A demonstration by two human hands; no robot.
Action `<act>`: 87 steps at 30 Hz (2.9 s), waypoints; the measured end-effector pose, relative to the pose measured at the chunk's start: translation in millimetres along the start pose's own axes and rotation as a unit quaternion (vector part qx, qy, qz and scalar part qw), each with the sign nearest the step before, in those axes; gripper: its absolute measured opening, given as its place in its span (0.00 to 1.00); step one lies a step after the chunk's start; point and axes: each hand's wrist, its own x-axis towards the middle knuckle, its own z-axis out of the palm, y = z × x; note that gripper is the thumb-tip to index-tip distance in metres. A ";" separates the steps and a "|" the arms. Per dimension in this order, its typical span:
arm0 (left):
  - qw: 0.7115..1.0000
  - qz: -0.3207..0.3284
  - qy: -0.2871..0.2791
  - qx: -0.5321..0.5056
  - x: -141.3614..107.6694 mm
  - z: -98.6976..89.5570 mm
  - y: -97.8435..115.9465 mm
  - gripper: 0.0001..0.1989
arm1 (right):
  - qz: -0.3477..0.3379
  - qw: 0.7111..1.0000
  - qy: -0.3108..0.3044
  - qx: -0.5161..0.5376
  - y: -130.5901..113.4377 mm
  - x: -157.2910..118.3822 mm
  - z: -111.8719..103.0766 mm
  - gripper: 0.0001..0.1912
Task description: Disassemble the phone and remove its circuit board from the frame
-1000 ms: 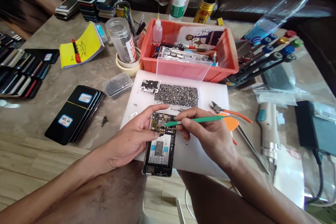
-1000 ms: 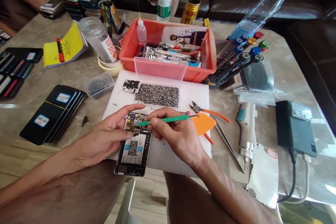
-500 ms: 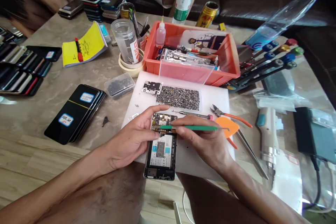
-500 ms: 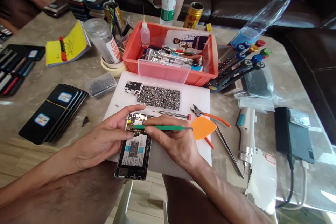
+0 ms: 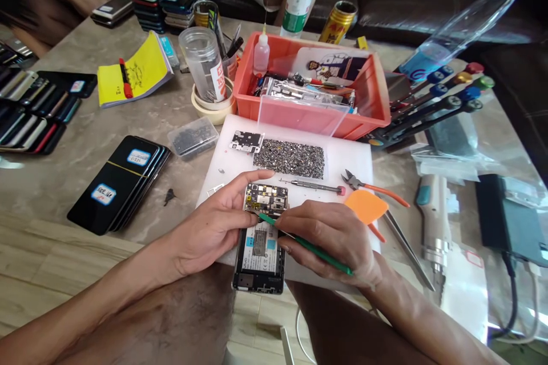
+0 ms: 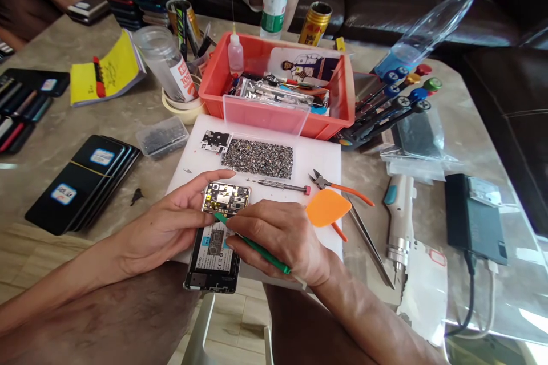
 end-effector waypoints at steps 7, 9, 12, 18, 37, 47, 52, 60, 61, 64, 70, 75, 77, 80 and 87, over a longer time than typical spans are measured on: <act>1.000 -0.002 0.000 -0.011 0.5 0.2 -0.4 0.33 | -0.017 1.000 0.005 -0.008 4.4 -3.5 3.3 0.05; 1.000 -0.002 0.006 -0.012 0.4 0.4 -0.5 0.33 | -0.023 1.000 0.006 -0.015 4.9 -4.1 4.1 0.06; 1.000 0.001 0.018 -0.008 0.7 0.6 -0.4 0.32 | -0.029 0.999 0.003 -0.026 4.8 -4.0 4.9 0.06; 1.000 0.004 0.024 -0.002 2.0 -1.3 0.0 0.31 | -0.037 0.998 -0.006 -0.051 3.3 -3.3 4.9 0.07; 0.999 0.007 0.032 -0.002 3.0 -4.0 -1.4 0.31 | 0.104 0.988 -0.005 0.113 3.8 -4.4 3.8 0.12; 1.000 -0.009 0.021 0.018 -1.5 -4.2 -1.0 0.30 | 0.251 0.943 0.063 0.212 -1.8 -3.0 -3.4 0.06; 0.999 -0.022 -0.004 0.023 -3.3 -4.1 -0.6 0.31 | 0.241 0.937 0.034 0.251 3.4 -4.2 -4.8 0.08; 0.999 -0.034 -0.024 0.021 -2.9 -4.8 -1.0 0.31 | 0.320 0.904 0.014 0.282 2.3 -7.5 -5.4 0.09; 0.999 -0.034 -0.029 0.021 -3.1 -5.0 -1.0 0.31 | 0.322 0.903 0.014 0.283 2.5 -7.2 -5.4 0.09; 0.999 -0.036 -0.036 0.020 -3.7 -5.4 -1.2 0.31 | 0.324 0.901 0.018 0.288 3.3 -6.8 -5.1 0.09; 0.998 -0.031 -0.047 0.026 -3.9 -5.5 -1.7 0.32 | 0.331 0.899 0.015 0.286 3.6 -7.5 -5.0 0.09; 0.998 -0.031 -0.052 0.029 -3.3 -6.5 -1.9 0.33 | 0.336 0.898 0.016 0.284 3.4 -6.8 -5.9 0.10; 0.998 -0.034 -0.049 0.028 -3.1 -7.1 -2.1 0.33 | 0.335 0.899 0.011 0.282 3.3 -6.0 -6.4 0.10; 0.998 -0.037 -0.040 0.035 -2.7 -7.6 -2.3 0.33 | 0.342 0.896 0.005 0.282 2.9 -5.0 -6.8 0.10; 0.998 -0.038 -0.043 0.032 -3.0 -7.4 -3.4 0.34 | 0.374 0.866 0.026 0.330 3.2 -3.3 -4.9 0.09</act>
